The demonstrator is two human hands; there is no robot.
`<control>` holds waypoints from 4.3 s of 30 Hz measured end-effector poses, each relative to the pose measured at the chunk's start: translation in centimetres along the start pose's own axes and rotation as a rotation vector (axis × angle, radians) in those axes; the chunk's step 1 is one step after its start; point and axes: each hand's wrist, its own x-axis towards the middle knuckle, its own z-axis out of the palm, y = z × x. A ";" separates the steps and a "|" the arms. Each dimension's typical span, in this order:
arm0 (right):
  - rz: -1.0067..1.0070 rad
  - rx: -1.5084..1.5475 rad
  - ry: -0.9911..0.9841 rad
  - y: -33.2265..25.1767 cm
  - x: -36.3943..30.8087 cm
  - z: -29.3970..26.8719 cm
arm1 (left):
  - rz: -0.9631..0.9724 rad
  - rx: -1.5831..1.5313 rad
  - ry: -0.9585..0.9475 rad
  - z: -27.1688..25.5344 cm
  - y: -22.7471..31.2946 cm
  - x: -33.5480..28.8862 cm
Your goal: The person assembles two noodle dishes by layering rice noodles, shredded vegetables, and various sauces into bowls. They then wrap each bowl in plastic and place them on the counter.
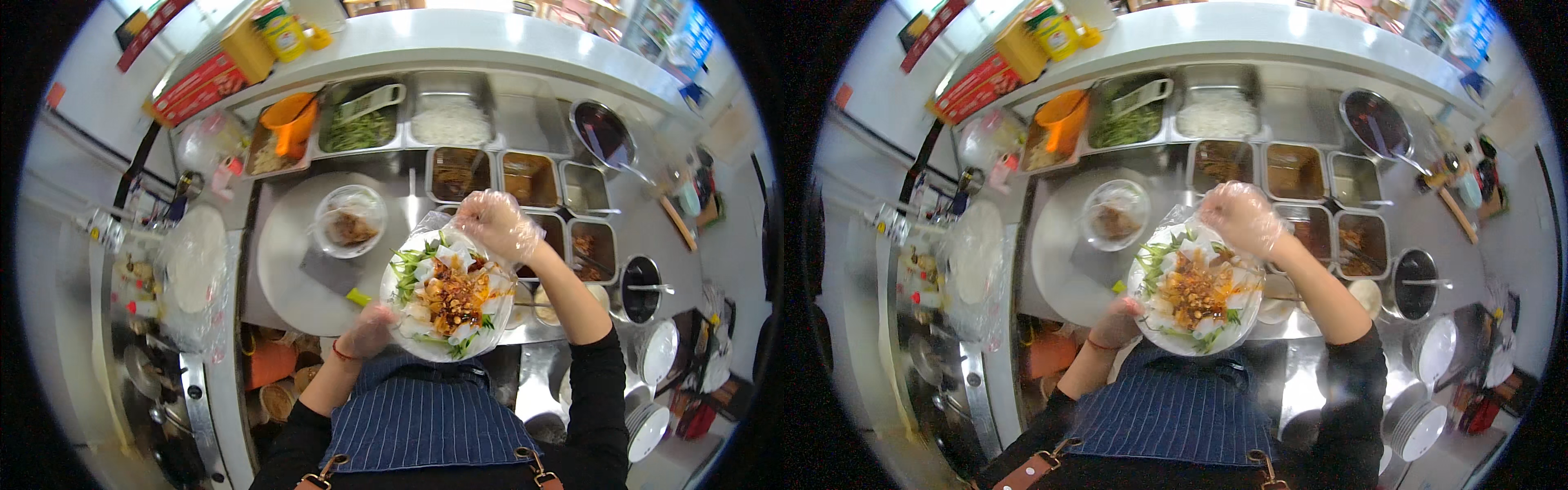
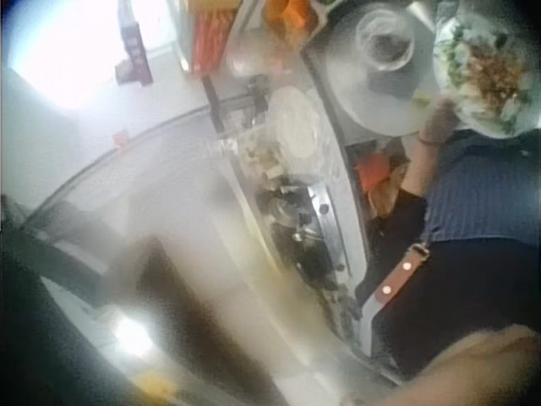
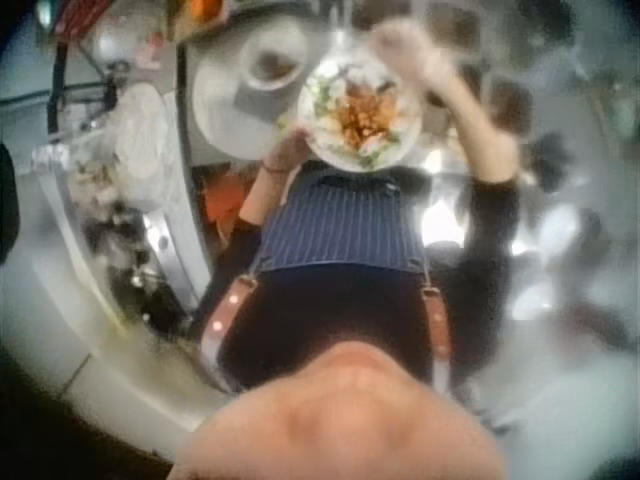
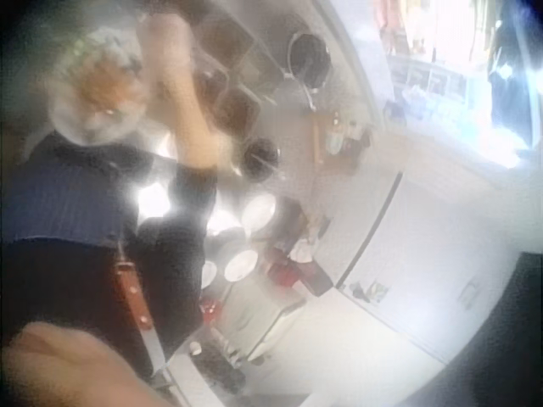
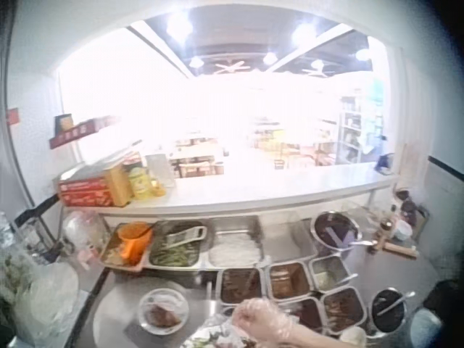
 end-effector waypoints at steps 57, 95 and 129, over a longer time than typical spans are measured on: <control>0.559 1.124 -0.045 -13.2 18.0 38.3 | 0.503 0.026 0.789 -34.2 15.3 -17.7; 0.832 2.117 -0.220 -8.1 17.0 43.3 | 0.164 -0.475 -0.060 -31.4 24.5 -20.6; 0.170 -0.514 0.157 -4.5 19.5 28.4 | 0.339 1.659 0.651 -26.5 28.9 -9.1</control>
